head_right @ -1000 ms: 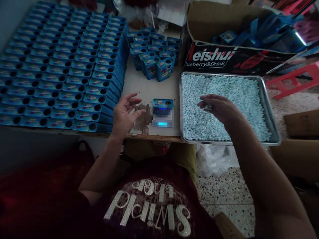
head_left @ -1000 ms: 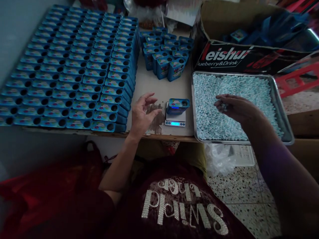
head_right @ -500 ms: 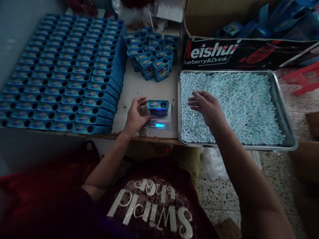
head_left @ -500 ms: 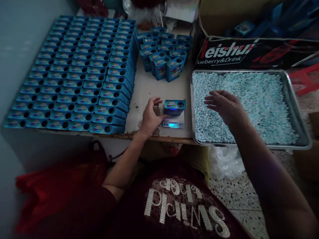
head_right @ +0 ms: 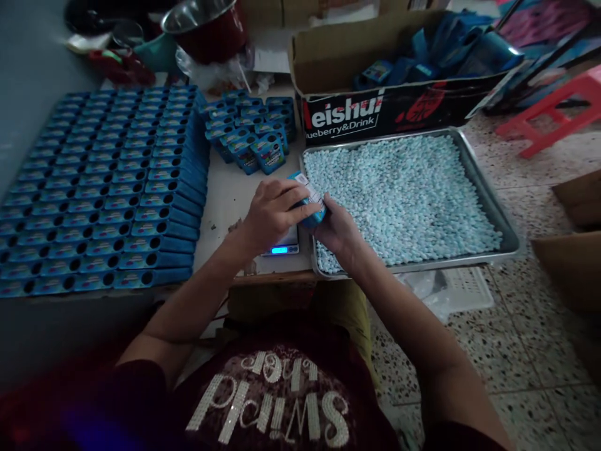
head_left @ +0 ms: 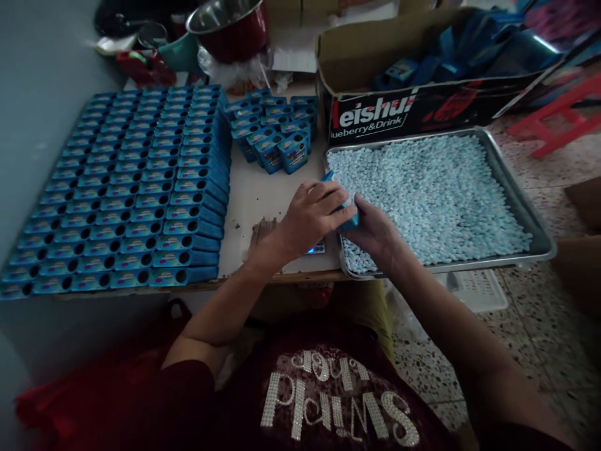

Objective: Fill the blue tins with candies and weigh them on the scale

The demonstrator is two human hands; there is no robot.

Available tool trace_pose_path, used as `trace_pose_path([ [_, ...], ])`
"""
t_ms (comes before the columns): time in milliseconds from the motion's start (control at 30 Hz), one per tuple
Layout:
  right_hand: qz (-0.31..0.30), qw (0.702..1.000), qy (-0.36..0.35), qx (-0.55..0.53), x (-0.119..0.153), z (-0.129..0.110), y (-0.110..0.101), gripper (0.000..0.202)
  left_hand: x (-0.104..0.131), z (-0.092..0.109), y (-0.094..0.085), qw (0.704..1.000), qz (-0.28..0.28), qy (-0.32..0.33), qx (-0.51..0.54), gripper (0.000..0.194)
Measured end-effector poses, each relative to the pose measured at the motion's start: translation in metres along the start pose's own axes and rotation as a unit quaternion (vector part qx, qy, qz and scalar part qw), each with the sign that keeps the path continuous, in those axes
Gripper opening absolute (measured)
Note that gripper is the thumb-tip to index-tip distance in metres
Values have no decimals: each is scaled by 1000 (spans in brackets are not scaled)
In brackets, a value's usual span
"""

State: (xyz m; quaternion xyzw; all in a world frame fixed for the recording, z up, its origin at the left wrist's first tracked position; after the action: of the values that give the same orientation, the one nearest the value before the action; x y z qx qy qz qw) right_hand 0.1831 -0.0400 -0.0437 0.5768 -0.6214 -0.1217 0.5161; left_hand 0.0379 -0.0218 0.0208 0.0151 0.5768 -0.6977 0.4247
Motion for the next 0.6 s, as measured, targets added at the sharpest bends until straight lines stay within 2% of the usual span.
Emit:
trace_pose_path([
  [100, 66, 993, -39, -89, -5, -4, -9, 17, -9, 3, 5, 999, 32, -1, 9, 27],
  [233, 125, 981, -53, -139, -8, -4, -19, 22, 2, -7, 9, 992, 108, -62, 26, 28],
  [367, 106, 985, -31, -134, -9, -4, -18, 28, 8, -13, 16, 989, 118, -91, 22, 29],
  [467, 100, 985, -37, -137, -9, -7, -18, 27, 5, -15, 22, 991, 93, -98, 21, 30],
  [600, 95, 988, -30, -120, -15, -5, -23, 28, 3, -14, 18, 991, 102, -90, 21, 28],
])
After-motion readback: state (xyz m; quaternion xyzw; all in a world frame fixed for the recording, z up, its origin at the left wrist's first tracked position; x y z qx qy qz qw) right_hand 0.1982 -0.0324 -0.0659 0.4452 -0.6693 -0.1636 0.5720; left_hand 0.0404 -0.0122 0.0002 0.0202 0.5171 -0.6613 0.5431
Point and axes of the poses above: each hand's wrist, its own x-axis away from the middle knuckle, its own y-axis out of the palm, z = x × y, the point moved 5 cm from there along -x, towards the middle knuckle, and after that the axes turned 4 degrees about -x, right-handed, at the moved point
